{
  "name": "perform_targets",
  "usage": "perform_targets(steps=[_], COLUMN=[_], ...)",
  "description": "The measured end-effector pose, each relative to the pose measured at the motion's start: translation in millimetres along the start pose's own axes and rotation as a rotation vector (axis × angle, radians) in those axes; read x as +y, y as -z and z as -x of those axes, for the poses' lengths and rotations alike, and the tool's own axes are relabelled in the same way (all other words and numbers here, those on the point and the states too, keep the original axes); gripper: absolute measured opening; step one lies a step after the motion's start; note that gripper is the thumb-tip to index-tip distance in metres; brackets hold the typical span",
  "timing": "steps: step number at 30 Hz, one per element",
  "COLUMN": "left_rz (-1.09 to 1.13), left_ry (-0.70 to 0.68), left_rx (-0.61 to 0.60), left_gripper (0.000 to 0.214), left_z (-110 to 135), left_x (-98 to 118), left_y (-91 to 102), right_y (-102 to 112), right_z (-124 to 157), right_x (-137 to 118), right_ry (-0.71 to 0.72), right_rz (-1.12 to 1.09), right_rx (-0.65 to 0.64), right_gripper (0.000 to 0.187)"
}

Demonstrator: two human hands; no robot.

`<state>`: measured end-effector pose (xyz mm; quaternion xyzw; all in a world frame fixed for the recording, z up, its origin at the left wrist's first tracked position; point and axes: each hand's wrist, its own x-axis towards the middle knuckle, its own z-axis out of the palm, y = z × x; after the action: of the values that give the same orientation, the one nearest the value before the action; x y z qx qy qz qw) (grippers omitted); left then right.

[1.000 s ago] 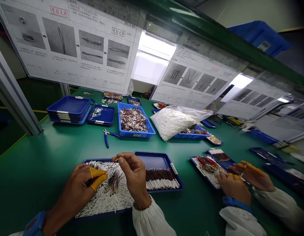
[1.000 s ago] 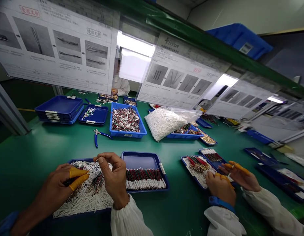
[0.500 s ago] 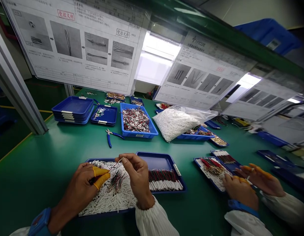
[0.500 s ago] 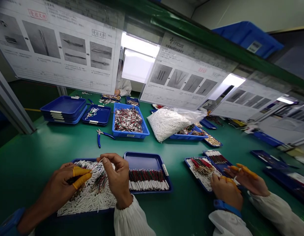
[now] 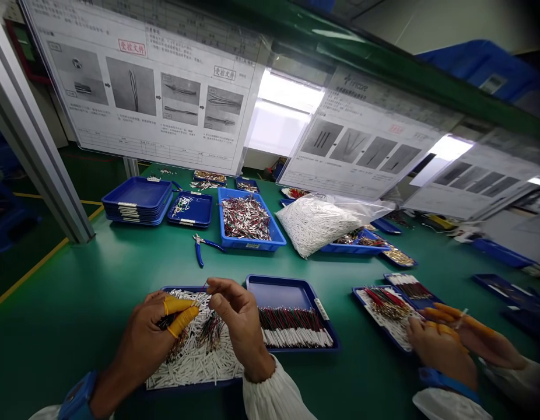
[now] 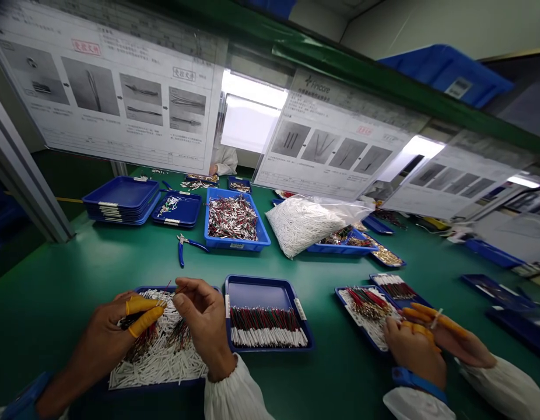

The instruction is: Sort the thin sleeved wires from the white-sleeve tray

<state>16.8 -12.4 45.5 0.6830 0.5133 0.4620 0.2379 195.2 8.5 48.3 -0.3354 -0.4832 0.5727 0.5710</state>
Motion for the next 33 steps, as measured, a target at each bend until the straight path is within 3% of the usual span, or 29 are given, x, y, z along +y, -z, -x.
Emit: perform_targets(steps=[9,15,26,33], left_rz=[-0.106,-0.106,-0.104,-0.089], left_ry=[-0.094,-0.052,-0.112,-0.104], left_rx=[-0.059,-0.055,-0.031,0.002], left_gripper=[0.025,0.011,0.016,0.010], left_z=[0,1,2,2], left_x=[4,1,2,2], left_y=[-1.6,-2.1,-0.3,-7.2], right_y=[-13,-10,-12,-9], right_z=[3,2,5,4], right_x=[5,4,3,2], right_ry=[0.025,0.014,-0.089,-0.079], right_rz=[-0.013,-0.018,-0.084,-0.087], right_rx=[-0.020,0.004,-0.023,0.006], right_gripper=[0.008,0.011,0.016,0.015])
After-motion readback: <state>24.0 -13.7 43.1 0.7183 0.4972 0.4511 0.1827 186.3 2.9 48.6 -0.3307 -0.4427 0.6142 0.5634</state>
